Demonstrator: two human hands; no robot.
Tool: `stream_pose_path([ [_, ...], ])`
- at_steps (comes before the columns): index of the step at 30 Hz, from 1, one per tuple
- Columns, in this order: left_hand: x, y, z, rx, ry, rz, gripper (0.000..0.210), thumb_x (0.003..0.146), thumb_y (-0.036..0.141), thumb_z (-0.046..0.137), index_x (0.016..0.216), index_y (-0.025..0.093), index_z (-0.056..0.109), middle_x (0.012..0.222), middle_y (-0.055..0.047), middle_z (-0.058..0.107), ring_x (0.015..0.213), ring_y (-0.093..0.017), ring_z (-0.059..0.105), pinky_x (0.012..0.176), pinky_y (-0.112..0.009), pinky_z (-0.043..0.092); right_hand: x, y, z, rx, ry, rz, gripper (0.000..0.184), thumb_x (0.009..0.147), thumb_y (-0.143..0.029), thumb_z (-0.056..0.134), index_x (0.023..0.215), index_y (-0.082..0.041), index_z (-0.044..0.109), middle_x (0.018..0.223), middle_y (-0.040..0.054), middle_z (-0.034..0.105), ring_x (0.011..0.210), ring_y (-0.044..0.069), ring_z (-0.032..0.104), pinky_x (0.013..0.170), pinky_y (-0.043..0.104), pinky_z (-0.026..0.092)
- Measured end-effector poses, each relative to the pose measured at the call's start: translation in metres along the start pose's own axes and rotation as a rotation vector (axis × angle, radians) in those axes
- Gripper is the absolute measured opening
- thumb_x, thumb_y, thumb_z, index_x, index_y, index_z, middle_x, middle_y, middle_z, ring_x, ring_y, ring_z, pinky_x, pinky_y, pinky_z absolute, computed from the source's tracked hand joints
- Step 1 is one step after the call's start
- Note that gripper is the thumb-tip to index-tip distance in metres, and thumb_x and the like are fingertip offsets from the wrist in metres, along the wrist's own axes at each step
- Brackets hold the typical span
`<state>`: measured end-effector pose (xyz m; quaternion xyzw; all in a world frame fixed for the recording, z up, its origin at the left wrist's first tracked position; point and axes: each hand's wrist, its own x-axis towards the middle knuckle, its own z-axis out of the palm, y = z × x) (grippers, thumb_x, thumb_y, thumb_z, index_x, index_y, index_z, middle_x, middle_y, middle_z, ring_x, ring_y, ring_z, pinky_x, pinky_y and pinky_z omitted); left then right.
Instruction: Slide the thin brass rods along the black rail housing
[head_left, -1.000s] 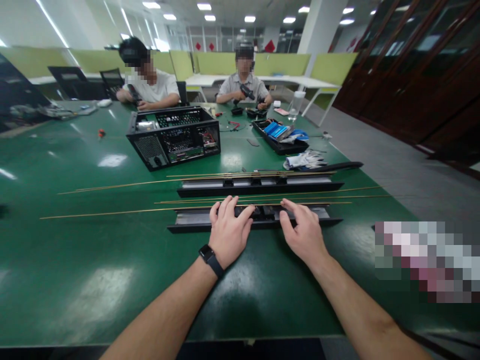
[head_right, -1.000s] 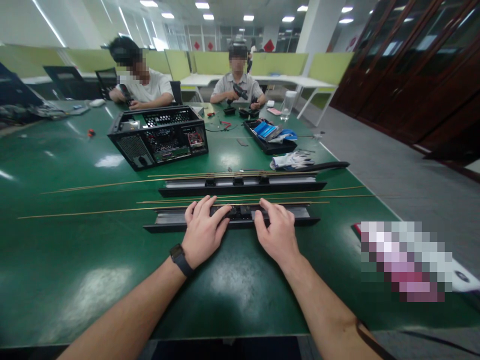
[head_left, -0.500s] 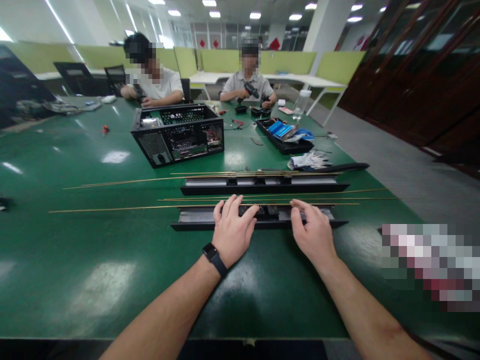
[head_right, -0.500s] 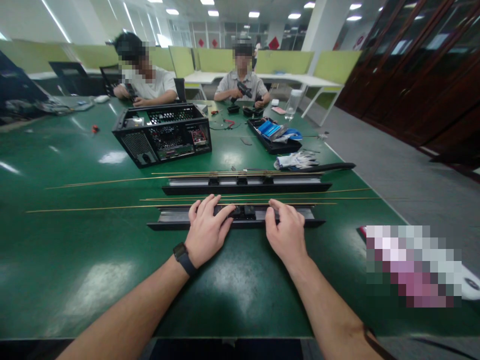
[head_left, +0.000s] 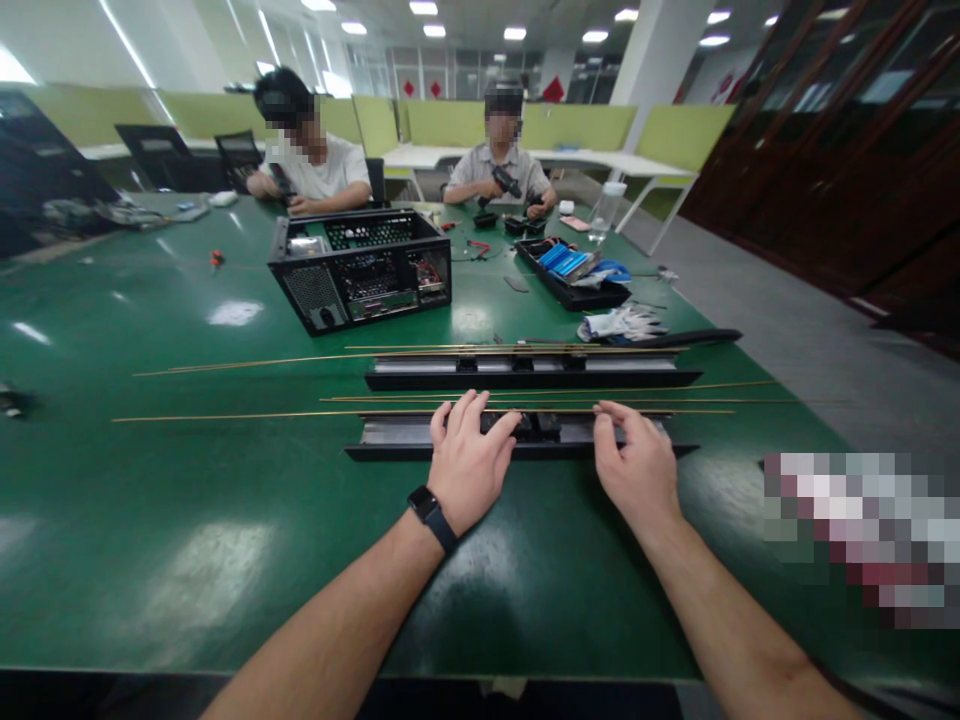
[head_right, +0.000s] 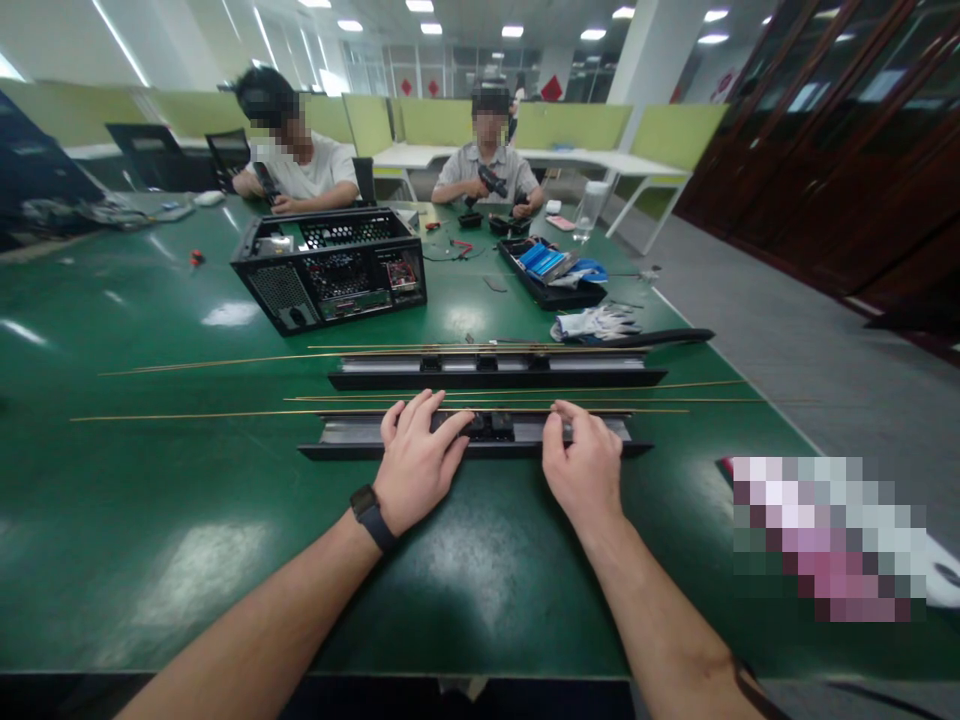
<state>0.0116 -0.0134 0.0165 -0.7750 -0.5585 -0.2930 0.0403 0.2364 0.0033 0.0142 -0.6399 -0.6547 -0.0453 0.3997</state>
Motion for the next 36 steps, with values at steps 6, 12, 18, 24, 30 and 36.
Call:
stream_pose_path([
  [6, -0.0002, 0.0008, 0.0006, -0.005, 0.015, -0.001, 0.032, 0.095, 0.031, 0.053, 0.126, 0.036, 0.063, 0.145, -0.010, 0.051, 0.141, -0.030, 0.038, 0.115, -0.056, 0.024, -0.0037, -0.0040, 0.0014, 0.068, -0.026, -0.054, 0.026, 0.094, -0.031, 0.054, 0.113, -0.020, 0.067, 0.107, 0.0093, 0.075, 0.103, 0.027, 0.067, 0.096, 0.045, 0.046],
  [12, 0.0002, 0.0012, 0.0006, -0.001, 0.017, -0.008, 0.031, 0.095, 0.031, 0.054, 0.125, 0.036, 0.063, 0.145, -0.009, 0.050, 0.141, -0.030, 0.038, 0.115, -0.055, 0.023, -0.0062, -0.0077, 0.0027, 0.089, -0.060, -0.131, 0.027, 0.093, -0.031, 0.056, 0.116, -0.020, 0.065, 0.111, 0.0092, 0.074, 0.107, 0.026, 0.066, 0.098, 0.044, 0.044],
  [18, 0.0003, 0.0009, 0.0005, 0.002, 0.016, -0.006, 0.032, 0.096, 0.033, 0.053, 0.126, 0.036, 0.063, 0.144, -0.010, 0.051, 0.141, -0.029, 0.038, 0.115, -0.055, 0.023, -0.0060, -0.0071, 0.0033, 0.103, -0.065, -0.143, 0.029, 0.093, -0.031, 0.057, 0.118, -0.020, 0.064, 0.112, 0.0092, 0.074, 0.107, 0.026, 0.066, 0.098, 0.044, 0.045],
  [24, 0.0012, 0.0017, 0.0018, -0.006, 0.028, -0.015, 0.030, 0.096, 0.035, 0.053, 0.124, 0.037, 0.064, 0.142, -0.010, 0.052, 0.140, -0.029, 0.040, 0.115, -0.055, 0.024, -0.0054, -0.0090, 0.0033, 0.099, -0.071, -0.134, 0.028, 0.093, -0.030, 0.056, 0.118, -0.020, 0.064, 0.111, 0.0090, 0.074, 0.106, 0.026, 0.067, 0.097, 0.045, 0.045],
  [30, 0.0016, 0.0027, 0.0024, -0.011, 0.034, -0.024, 0.029, 0.097, 0.033, 0.052, 0.123, 0.037, 0.065, 0.142, -0.009, 0.053, 0.140, -0.028, 0.040, 0.115, -0.054, 0.024, -0.0048, -0.0077, 0.0035, 0.092, -0.051, -0.137, 0.028, 0.093, -0.030, 0.056, 0.117, -0.020, 0.065, 0.109, 0.0090, 0.075, 0.106, 0.027, 0.067, 0.097, 0.045, 0.045],
  [36, 0.0015, 0.0020, 0.0027, -0.016, 0.039, -0.025, 0.029, 0.096, 0.033, 0.053, 0.122, 0.037, 0.065, 0.142, -0.008, 0.054, 0.139, -0.029, 0.041, 0.114, -0.054, 0.024, -0.0044, -0.0054, 0.0033, 0.079, -0.046, -0.129, 0.026, 0.094, -0.030, 0.055, 0.115, -0.020, 0.066, 0.109, 0.0091, 0.075, 0.105, 0.026, 0.067, 0.097, 0.045, 0.044],
])
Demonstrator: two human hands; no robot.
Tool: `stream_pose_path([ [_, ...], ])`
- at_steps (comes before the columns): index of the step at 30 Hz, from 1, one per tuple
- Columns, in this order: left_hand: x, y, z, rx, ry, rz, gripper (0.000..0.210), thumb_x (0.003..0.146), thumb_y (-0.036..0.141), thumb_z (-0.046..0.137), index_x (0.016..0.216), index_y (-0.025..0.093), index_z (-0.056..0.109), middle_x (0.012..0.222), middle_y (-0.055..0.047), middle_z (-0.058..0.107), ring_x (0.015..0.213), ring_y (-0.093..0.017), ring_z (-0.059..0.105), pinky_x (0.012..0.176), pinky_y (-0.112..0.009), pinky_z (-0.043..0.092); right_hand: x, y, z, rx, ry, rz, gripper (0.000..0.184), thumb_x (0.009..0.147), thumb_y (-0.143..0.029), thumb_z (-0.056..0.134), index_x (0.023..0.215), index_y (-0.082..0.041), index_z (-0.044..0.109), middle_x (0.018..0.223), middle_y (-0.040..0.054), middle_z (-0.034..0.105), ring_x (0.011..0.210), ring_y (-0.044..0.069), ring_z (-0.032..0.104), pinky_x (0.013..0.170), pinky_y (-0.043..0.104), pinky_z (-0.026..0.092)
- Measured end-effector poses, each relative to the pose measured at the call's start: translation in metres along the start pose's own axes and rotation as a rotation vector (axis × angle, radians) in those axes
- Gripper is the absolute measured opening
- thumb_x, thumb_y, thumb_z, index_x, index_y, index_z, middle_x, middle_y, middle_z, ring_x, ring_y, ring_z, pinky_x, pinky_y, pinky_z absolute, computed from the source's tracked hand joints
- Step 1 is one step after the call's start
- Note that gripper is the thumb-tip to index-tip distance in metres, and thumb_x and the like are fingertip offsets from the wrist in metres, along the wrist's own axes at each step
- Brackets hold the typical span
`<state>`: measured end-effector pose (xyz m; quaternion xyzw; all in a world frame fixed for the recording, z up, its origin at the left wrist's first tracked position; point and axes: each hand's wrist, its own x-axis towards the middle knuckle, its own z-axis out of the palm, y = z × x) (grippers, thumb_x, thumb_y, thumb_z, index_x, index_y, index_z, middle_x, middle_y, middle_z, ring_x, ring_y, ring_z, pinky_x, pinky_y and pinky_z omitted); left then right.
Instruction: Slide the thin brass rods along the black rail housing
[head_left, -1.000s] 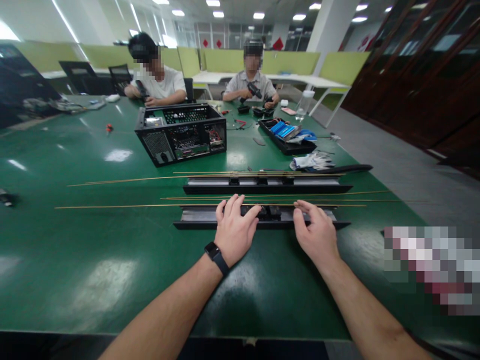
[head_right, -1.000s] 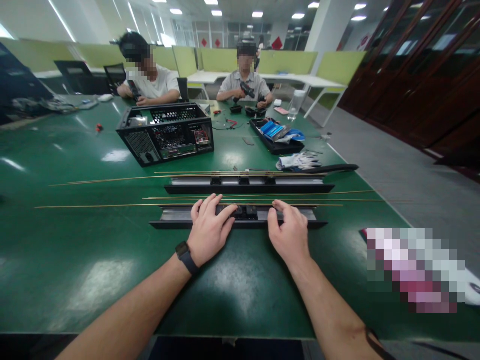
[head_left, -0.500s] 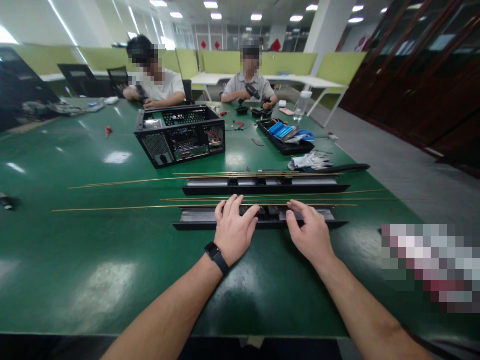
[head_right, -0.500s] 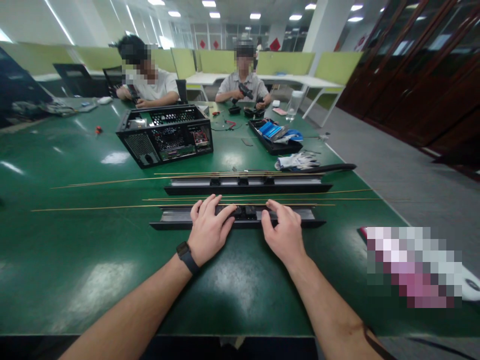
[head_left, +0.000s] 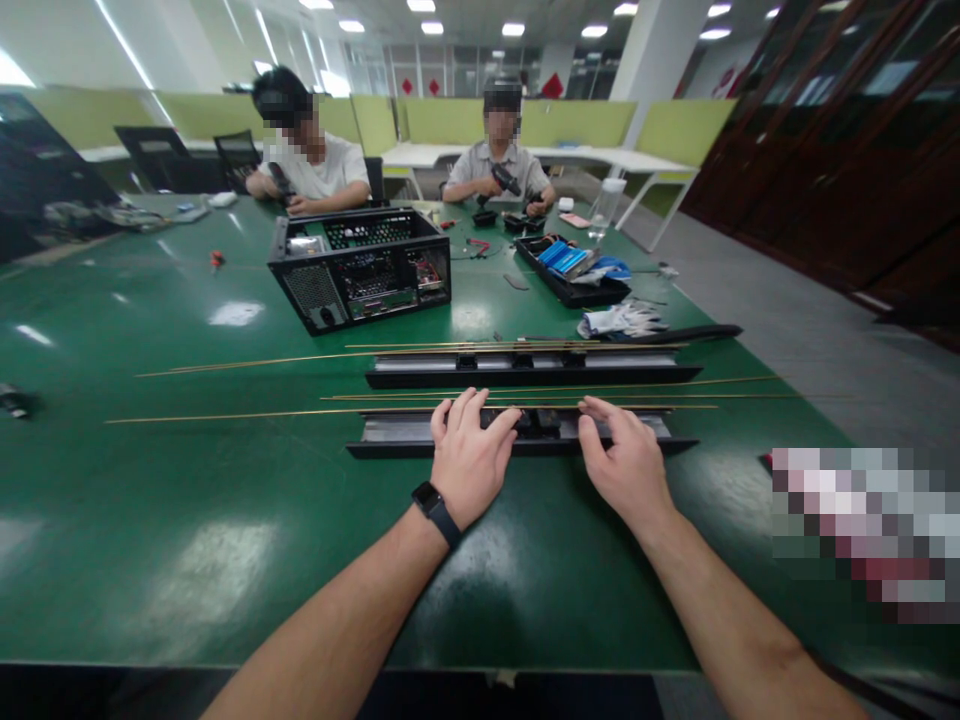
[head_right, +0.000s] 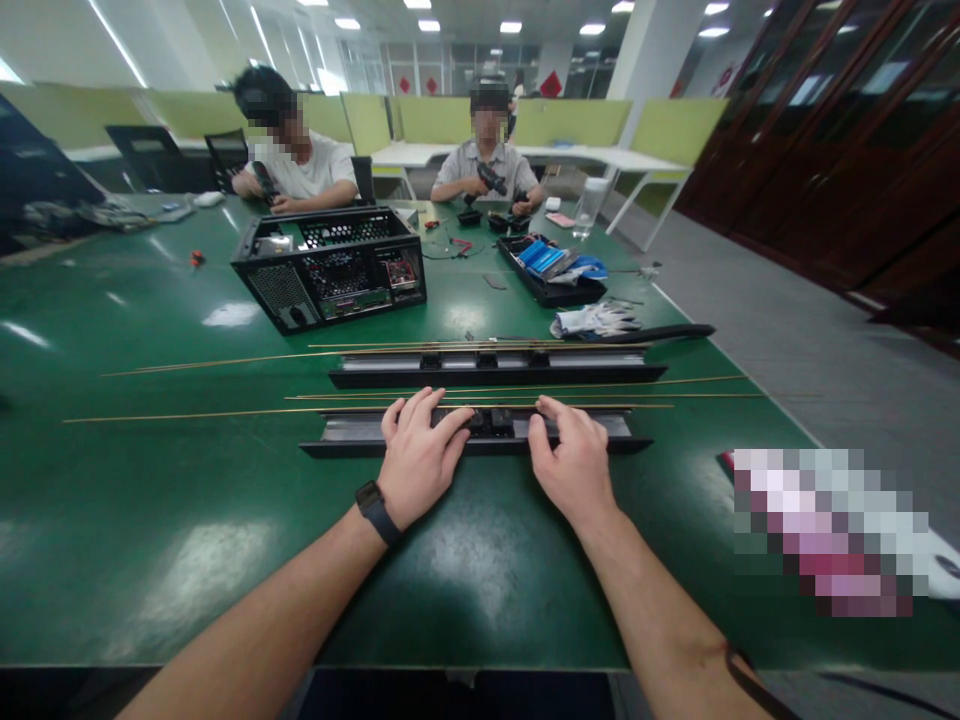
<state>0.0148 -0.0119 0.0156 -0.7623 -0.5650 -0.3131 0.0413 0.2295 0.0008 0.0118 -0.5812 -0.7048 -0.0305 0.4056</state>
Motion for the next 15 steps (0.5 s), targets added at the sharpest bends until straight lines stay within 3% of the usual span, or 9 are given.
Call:
stream_pose_path([
  [15, 0.000, -0.001, 0.000, -0.006, -0.007, 0.001, 0.029, 0.096, 0.032, 0.053, 0.122, 0.036, 0.065, 0.144, -0.008, 0.052, 0.141, -0.028, 0.039, 0.115, -0.054, 0.023, 0.007, 0.013, -0.006, -0.144, 0.088, 0.146, 0.024, 0.092, -0.030, 0.051, 0.101, -0.019, 0.071, 0.100, 0.0098, 0.076, 0.095, 0.030, 0.068, 0.091, 0.046, 0.045],
])
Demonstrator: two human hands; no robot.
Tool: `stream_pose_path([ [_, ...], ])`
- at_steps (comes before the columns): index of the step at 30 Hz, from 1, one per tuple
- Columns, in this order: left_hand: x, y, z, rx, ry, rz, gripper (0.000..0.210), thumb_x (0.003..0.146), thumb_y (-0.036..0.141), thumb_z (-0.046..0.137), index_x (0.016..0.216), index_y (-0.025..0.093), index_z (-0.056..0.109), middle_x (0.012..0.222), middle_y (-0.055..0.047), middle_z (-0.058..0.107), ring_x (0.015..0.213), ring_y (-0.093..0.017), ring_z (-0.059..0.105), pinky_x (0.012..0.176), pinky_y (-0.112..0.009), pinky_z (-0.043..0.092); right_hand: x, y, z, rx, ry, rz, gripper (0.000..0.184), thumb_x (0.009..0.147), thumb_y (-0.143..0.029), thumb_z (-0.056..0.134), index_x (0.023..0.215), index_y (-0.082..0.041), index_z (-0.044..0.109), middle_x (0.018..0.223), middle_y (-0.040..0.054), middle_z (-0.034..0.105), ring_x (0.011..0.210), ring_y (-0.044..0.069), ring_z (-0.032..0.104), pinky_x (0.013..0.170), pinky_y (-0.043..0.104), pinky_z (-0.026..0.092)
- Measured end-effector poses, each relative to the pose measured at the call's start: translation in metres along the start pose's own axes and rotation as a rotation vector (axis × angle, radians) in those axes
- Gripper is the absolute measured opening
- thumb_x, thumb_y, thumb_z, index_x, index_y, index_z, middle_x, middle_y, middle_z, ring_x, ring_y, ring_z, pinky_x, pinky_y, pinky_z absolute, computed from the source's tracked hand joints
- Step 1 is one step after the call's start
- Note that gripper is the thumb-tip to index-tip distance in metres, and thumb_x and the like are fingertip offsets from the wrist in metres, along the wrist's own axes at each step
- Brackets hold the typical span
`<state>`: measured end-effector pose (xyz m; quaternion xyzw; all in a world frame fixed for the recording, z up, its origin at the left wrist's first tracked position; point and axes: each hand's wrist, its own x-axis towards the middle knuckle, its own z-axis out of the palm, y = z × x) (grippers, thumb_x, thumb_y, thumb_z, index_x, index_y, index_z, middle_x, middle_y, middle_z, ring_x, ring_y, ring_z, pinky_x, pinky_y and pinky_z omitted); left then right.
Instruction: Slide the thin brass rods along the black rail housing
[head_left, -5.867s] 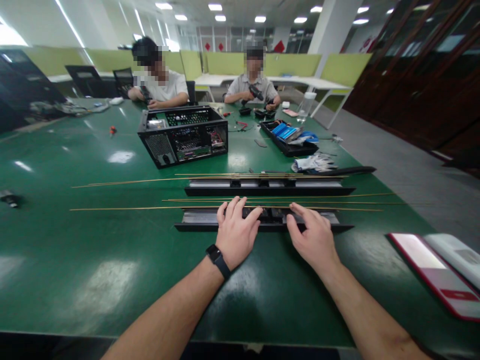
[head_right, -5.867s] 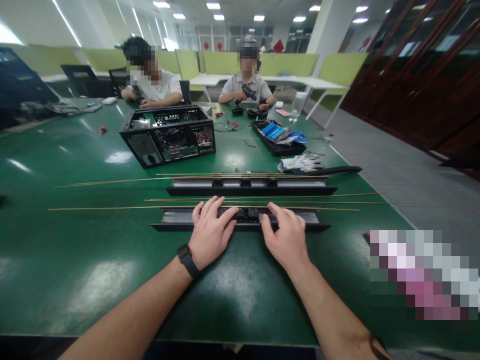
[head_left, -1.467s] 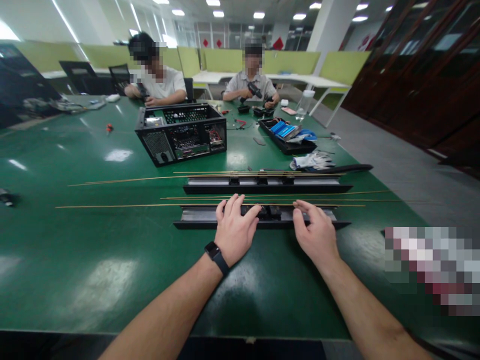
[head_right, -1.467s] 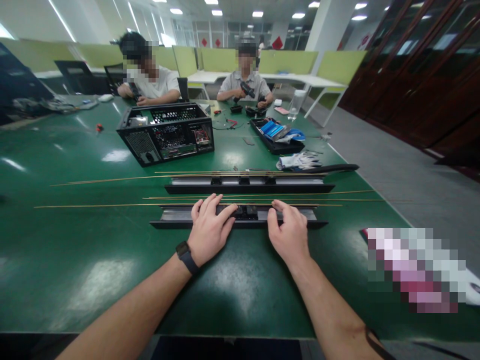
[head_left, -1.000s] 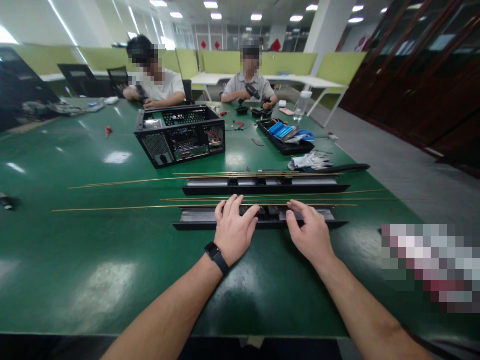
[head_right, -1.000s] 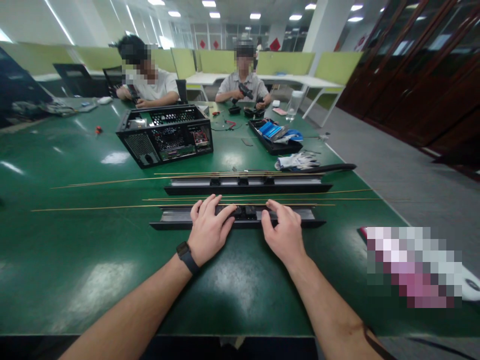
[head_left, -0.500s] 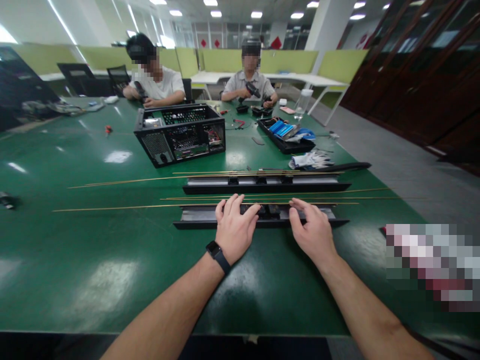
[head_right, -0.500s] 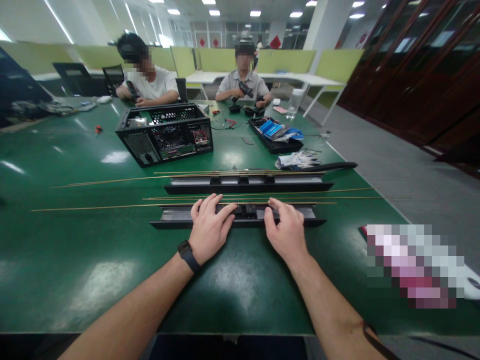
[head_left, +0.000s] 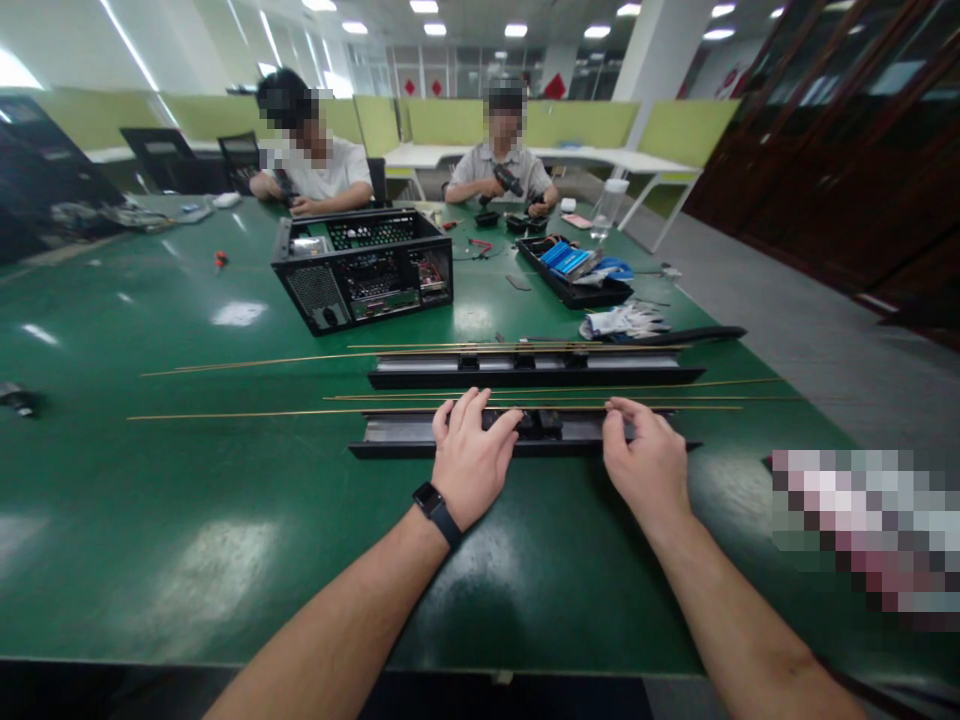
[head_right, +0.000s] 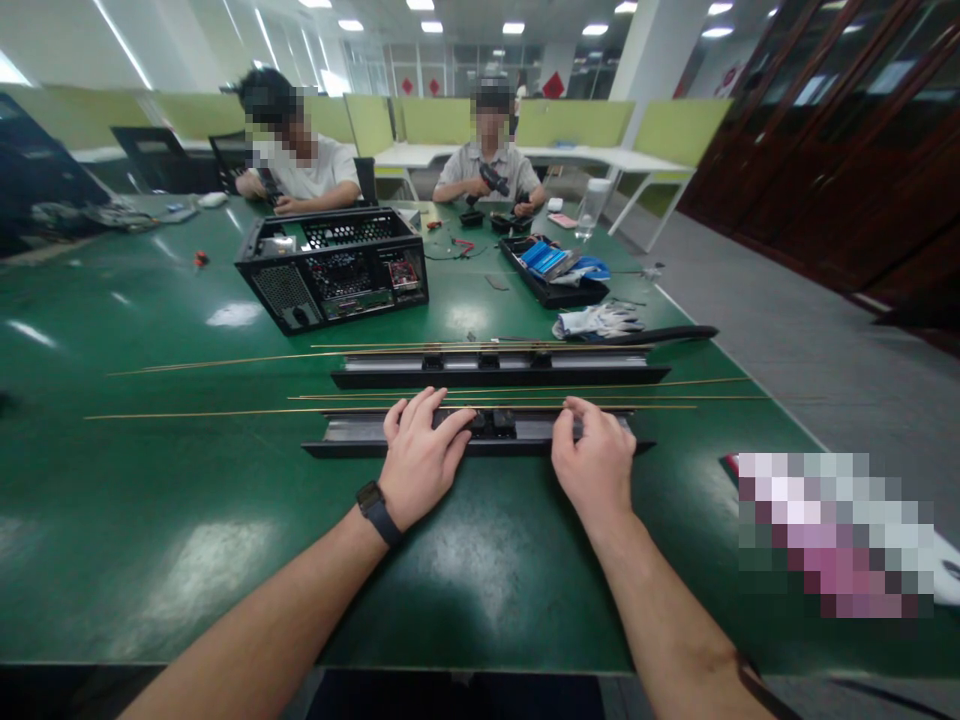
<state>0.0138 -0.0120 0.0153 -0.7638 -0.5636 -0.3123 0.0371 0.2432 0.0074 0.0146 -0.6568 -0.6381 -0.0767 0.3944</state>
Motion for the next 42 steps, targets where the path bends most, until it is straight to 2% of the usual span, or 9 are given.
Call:
stream_pose_path([
  [12, 0.000, 0.000, 0.000, 0.000, -0.006, -0.002, 0.029, 0.096, 0.032, 0.053, 0.122, 0.037, 0.064, 0.143, -0.008, 0.053, 0.141, -0.028, 0.039, 0.115, -0.054, 0.023, -0.002, -0.001, 0.001, 0.025, 0.008, -0.008, 0.024, 0.092, -0.030, 0.053, 0.104, -0.018, 0.070, 0.098, 0.0099, 0.076, 0.094, 0.029, 0.069, 0.092, 0.046, 0.046],
  [25, 0.000, 0.000, 0.000, 0.030, -0.018, 0.002, 0.029, 0.097, 0.033, 0.052, 0.123, 0.037, 0.064, 0.143, -0.009, 0.052, 0.141, -0.029, 0.039, 0.115, -0.054, 0.023, -0.011, -0.010, 0.005, 0.123, -0.081, -0.190, 0.029, 0.091, -0.027, 0.059, 0.118, -0.020, 0.066, 0.111, 0.0081, 0.074, 0.106, 0.026, 0.066, 0.098, 0.045, 0.043],
  [29, 0.000, 0.000, 0.000, 0.029, -0.008, 0.007, 0.029, 0.097, 0.034, 0.052, 0.123, 0.037, 0.064, 0.143, -0.009, 0.052, 0.141, -0.029, 0.040, 0.115, -0.054, 0.024, -0.009, -0.007, 0.005, 0.128, -0.042, -0.165, 0.030, 0.090, -0.025, 0.060, 0.119, -0.019, 0.065, 0.107, 0.0080, 0.075, 0.105, 0.026, 0.066, 0.098, 0.045, 0.043],
  [42, 0.000, -0.001, 0.001, 0.009, -0.007, 0.007, 0.029, 0.096, 0.032, 0.053, 0.123, 0.036, 0.064, 0.143, -0.009, 0.052, 0.141, -0.028, 0.039, 0.115, -0.054, 0.024, -0.002, 0.001, 0.002, 0.018, 0.019, -0.027, 0.022, 0.089, -0.024, 0.055, 0.103, -0.019, 0.071, 0.100, 0.0085, 0.077, 0.095, 0.027, 0.070, 0.093, 0.044, 0.047],
])
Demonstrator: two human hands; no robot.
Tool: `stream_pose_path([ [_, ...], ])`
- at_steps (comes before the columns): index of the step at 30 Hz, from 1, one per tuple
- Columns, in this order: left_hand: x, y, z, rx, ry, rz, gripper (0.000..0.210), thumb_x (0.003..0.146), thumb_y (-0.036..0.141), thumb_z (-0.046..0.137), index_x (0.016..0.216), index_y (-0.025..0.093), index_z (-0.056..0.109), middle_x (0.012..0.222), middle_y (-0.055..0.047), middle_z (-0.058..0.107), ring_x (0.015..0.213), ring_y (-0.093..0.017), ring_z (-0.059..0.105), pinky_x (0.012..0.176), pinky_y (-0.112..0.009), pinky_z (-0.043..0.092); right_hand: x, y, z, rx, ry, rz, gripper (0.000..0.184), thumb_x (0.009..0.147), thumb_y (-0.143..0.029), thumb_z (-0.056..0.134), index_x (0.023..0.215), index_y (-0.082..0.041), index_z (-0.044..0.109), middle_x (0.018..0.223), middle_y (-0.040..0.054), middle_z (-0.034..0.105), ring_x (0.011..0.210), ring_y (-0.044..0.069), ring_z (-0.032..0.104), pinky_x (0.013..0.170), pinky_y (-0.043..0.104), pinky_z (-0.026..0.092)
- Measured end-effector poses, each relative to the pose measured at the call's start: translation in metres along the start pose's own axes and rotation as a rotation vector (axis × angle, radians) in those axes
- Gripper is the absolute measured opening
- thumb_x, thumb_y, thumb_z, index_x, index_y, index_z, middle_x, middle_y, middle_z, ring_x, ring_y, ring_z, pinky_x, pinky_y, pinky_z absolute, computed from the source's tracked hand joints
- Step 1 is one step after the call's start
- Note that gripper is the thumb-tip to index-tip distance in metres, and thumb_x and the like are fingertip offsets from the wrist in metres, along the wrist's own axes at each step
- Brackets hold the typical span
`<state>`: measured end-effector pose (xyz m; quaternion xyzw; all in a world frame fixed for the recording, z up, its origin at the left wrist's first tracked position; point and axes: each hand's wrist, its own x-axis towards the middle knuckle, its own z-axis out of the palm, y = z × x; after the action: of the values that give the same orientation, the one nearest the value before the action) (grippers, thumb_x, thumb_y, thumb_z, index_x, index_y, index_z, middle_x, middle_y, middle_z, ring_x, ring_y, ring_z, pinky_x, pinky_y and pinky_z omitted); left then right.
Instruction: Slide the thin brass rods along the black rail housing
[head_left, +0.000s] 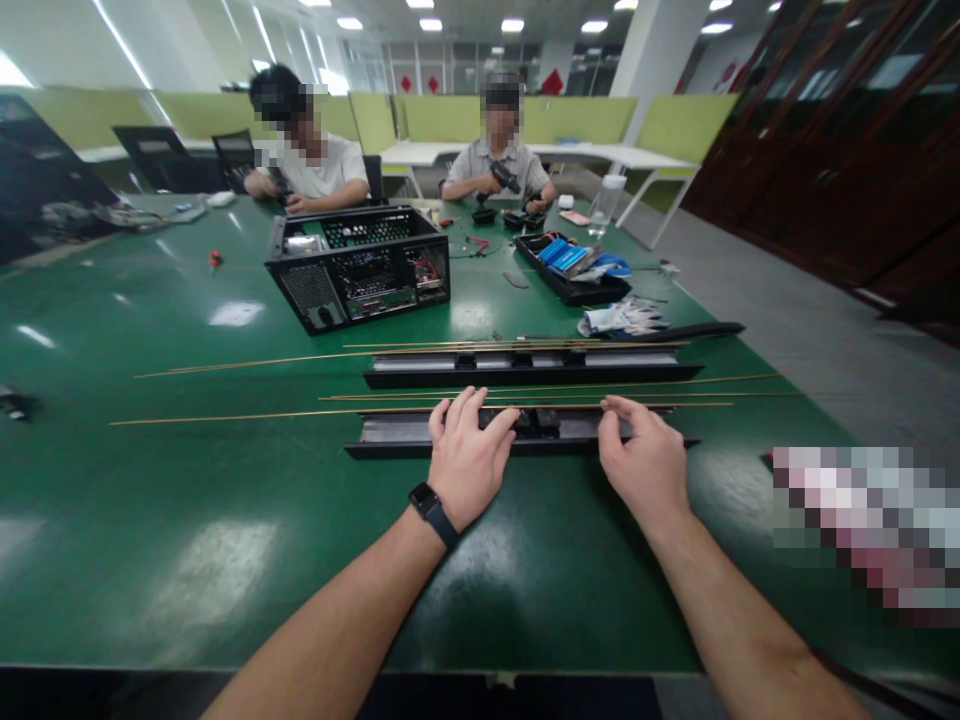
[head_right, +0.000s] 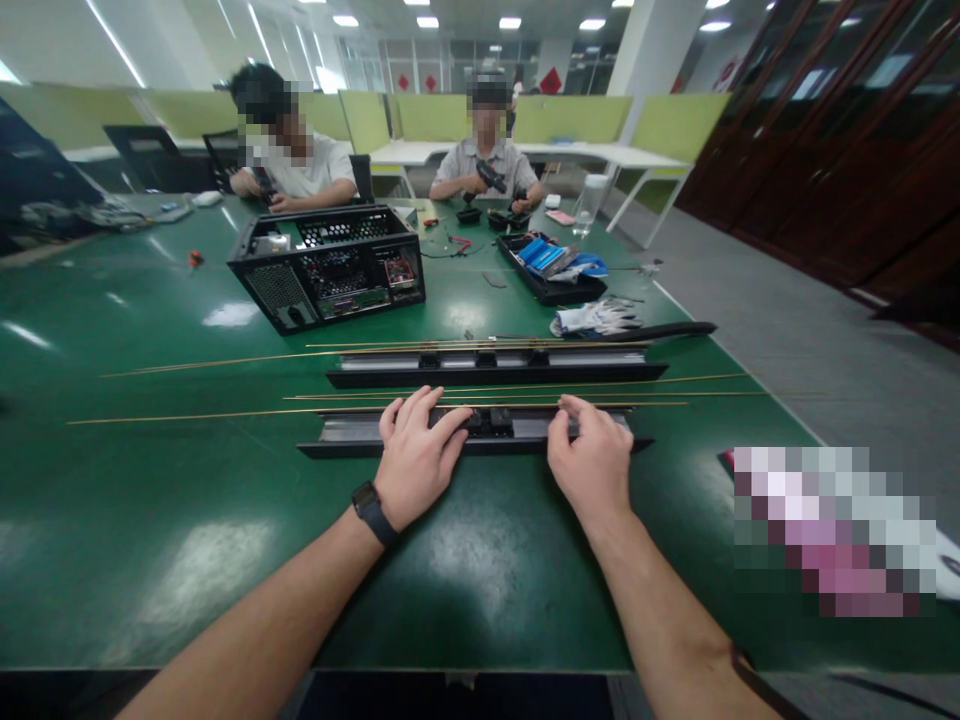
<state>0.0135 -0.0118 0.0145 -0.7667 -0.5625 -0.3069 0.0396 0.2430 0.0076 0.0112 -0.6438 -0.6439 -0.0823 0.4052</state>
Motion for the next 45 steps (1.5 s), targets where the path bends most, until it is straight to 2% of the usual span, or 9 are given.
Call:
stream_pose_path([
  [7, 0.000, 0.000, -0.001, -0.002, -0.008, -0.004, 0.028, 0.097, 0.033, 0.052, 0.123, 0.037, 0.064, 0.144, -0.009, 0.052, 0.142, -0.027, 0.039, 0.115, -0.054, 0.023, 0.004, 0.008, -0.003, -0.082, 0.056, 0.100, 0.022, 0.088, -0.024, 0.053, 0.099, -0.018, 0.072, 0.093, 0.0076, 0.077, 0.089, 0.027, 0.070, 0.089, 0.042, 0.048],
  [17, 0.000, 0.000, 0.000, 0.001, -0.003, -0.004, 0.029, 0.097, 0.033, 0.053, 0.123, 0.037, 0.063, 0.143, -0.009, 0.053, 0.141, -0.026, 0.040, 0.116, -0.053, 0.023, 0.004, 0.007, -0.004, -0.108, 0.029, 0.131, 0.024, 0.087, -0.026, 0.054, 0.102, -0.017, 0.071, 0.093, 0.0095, 0.076, 0.091, 0.029, 0.069, 0.087, 0.043, 0.047],
  [24, 0.000, 0.000, 0.001, 0.004, 0.011, -0.003, 0.029, 0.095, 0.033, 0.055, 0.123, 0.036, 0.064, 0.142, -0.009, 0.053, 0.140, -0.029, 0.040, 0.115, -0.054, 0.024, 0.001, 0.005, 0.000, -0.055, 0.038, 0.047, 0.022, 0.087, -0.025, 0.055, 0.102, -0.017, 0.069, 0.092, 0.0080, 0.077, 0.091, 0.028, 0.069, 0.088, 0.042, 0.047],
  [31, 0.000, 0.000, 0.000, 0.008, 0.010, 0.000, 0.029, 0.096, 0.032, 0.053, 0.123, 0.036, 0.064, 0.142, -0.010, 0.052, 0.140, -0.029, 0.039, 0.115, -0.054, 0.024, -0.005, -0.005, 0.002, 0.070, -0.037, -0.088, 0.025, 0.087, -0.023, 0.057, 0.109, -0.020, 0.067, 0.099, 0.0076, 0.076, 0.097, 0.026, 0.068, 0.094, 0.044, 0.045],
  [45, 0.000, 0.001, 0.000, 0.007, 0.001, -0.004, 0.030, 0.096, 0.032, 0.052, 0.123, 0.036, 0.064, 0.143, -0.010, 0.052, 0.141, -0.029, 0.039, 0.115, -0.054, 0.024, -0.007, -0.011, -0.001, 0.135, -0.112, -0.160, 0.029, 0.088, -0.023, 0.058, 0.116, -0.021, 0.067, 0.106, 0.0068, 0.075, 0.102, 0.024, 0.068, 0.098, 0.043, 0.044],
])
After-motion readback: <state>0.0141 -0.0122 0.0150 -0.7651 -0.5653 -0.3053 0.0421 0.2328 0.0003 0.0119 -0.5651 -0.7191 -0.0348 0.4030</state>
